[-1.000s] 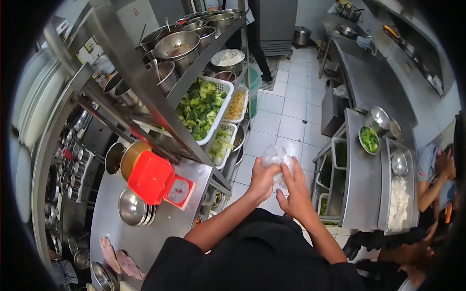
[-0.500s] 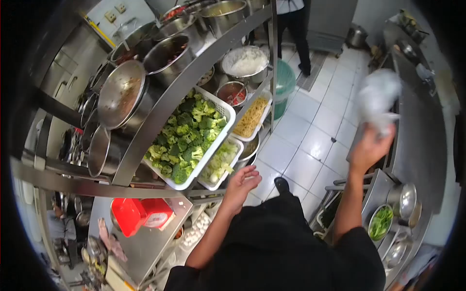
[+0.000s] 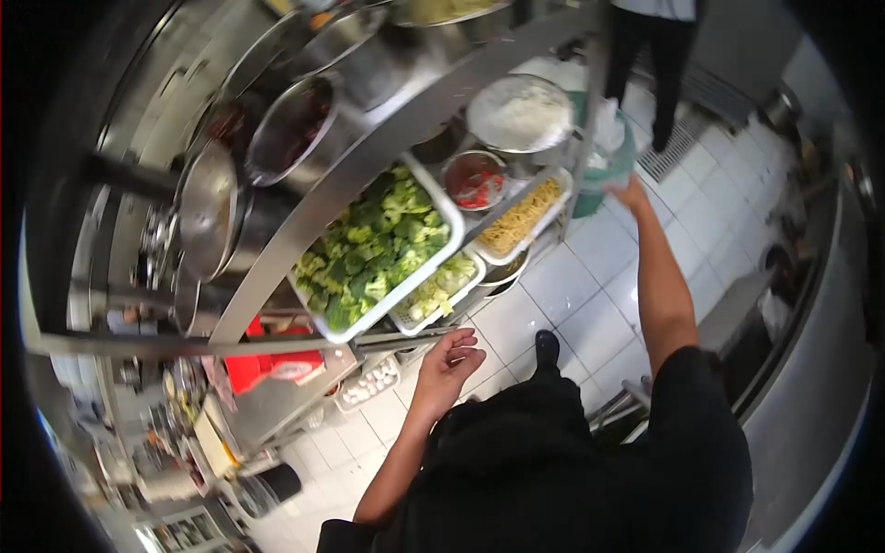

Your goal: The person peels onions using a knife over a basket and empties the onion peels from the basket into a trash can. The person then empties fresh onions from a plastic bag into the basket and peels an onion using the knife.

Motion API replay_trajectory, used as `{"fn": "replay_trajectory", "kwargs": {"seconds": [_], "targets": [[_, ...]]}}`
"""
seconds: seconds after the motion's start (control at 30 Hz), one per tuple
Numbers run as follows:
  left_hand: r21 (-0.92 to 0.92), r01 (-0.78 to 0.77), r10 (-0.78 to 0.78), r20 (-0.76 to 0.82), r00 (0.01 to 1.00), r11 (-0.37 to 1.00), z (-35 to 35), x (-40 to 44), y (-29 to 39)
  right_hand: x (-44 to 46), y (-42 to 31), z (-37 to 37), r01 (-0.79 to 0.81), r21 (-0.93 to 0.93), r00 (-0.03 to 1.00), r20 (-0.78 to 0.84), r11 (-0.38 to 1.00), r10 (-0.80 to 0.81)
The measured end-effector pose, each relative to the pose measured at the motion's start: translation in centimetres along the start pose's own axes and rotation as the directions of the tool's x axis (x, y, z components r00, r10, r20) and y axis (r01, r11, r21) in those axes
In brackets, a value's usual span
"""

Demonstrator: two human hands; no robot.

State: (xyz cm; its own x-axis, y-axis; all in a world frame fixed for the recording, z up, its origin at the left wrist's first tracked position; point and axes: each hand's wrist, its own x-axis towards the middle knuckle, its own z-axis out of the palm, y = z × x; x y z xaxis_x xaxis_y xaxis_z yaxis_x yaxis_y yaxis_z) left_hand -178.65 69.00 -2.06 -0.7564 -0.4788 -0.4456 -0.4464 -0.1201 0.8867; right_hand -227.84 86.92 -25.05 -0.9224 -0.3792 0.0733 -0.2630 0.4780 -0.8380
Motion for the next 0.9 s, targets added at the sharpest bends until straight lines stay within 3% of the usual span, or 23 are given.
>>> {"fn": "replay_trajectory", "kwargs": {"seconds": [0.03, 0.07, 0.13, 0.17, 0.2, 0.23, 0.27, 0.3, 0.33, 0.37, 0.47, 0.57, 0.67, 0.77, 0.9], "targets": [[-0.011, -0.014, 0.014, -0.029, 0.999, 1.0, -0.4, -0.6, -0.4, -1.4, 3.8, 2.9, -0.175, -0.287, 0.976, 0.078, 0.942, 0.205], [-0.029, -0.031, 0.029, -0.071, 0.997, 0.999, -0.9, -1.6, -0.9, -4.3, 6.6, 6.0, -0.155, -0.402, 0.973, 0.094, 0.902, 0.209], [-0.059, -0.03, 0.02, -0.154, 0.988, 0.998, -2.0, -3.0, -2.0, -12.6, 7.9, 11.1, -0.012, -0.485, 0.962, 0.232, 0.875, 0.142], [-0.066, -0.059, 0.045, -0.193, 0.98, 0.996, -2.8, -3.7, -3.0, -17.1, 9.7, 14.4, -0.078, -0.431, 0.91, 0.337, 0.899, 0.24], [-0.067, -0.088, 0.07, -0.237, 0.969, 0.994, -3.7, -4.8, -3.9, -22.6, 9.9, 16.4, 0.127, -0.401, 0.902, 0.427, 0.907, 0.062], [-0.108, -0.115, 0.081, -0.28, 0.957, 0.987, -4.6, -5.9, -4.7, -26.9, 14.9, 20.6, 0.454, -0.422, 0.757, 0.647, 0.785, -0.09], [-0.095, -0.137, 0.101, -0.31, 0.945, 0.986, -5.7, -7.0, -5.5, -30.7, 12.2, 21.9, 0.55, -0.192, 0.607, 0.76, 0.813, -0.231], [-0.079, -0.156, 0.119, -0.35, 0.929, 0.985, -6.8, -8.1, -6.5, -33.7, 1.6, 19.8, 0.06, -0.171, 0.544, 0.832, 0.983, 0.111], [-0.059, -0.169, 0.134, -0.388, 0.912, 0.984, -8.2, -9.9, -7.5, -36.4, -1.9, 21.0, 0.284, -0.223, 0.525, 0.85, 0.932, 0.044], [-0.092, -0.186, 0.127, -0.439, 0.889, 0.978, -9.6, -11.7, -8.5, -38.8, -4.9, 22.1, 0.442, -0.127, 0.513, 0.848, 0.888, -0.134], [-0.179, -0.253, 0.117, -0.546, 0.829, 0.951, -14.2, -16.9, -12.5, -44.1, -16.7, 25.1, 0.267, -0.175, 0.337, 0.938, 0.947, 0.079], [-0.266, -0.278, 0.056, -0.622, 0.781, 0.923, -18.2, -22.6, -16.5, -48.0, -21.0, 30.5, 0.487, 0.024, 0.2, 0.97, 0.873, -0.138], [-0.308, -0.309, -0.01, -0.722, 0.692, 0.9, -22.0, -28.4, -19.6, -52.0, -28.9, 34.5, 0.471, 0.172, 0.139, 0.954, 0.865, -0.265], [-0.321, -0.343, -0.048, -0.788, 0.614, 0.883, -25.3, -33.5, -21.2, -56.6, -35.5, 38.2, 0.418, 0.148, 0.128, 0.967, 0.896, -0.219], [-0.309, -0.409, -0.078, -0.867, 0.492, 0.859, -29.6, -38.9, -22.6, -62.4, -41.6, 42.6, 0.425, 0.247, -0.012, 0.964, 0.871, -0.267]]}}
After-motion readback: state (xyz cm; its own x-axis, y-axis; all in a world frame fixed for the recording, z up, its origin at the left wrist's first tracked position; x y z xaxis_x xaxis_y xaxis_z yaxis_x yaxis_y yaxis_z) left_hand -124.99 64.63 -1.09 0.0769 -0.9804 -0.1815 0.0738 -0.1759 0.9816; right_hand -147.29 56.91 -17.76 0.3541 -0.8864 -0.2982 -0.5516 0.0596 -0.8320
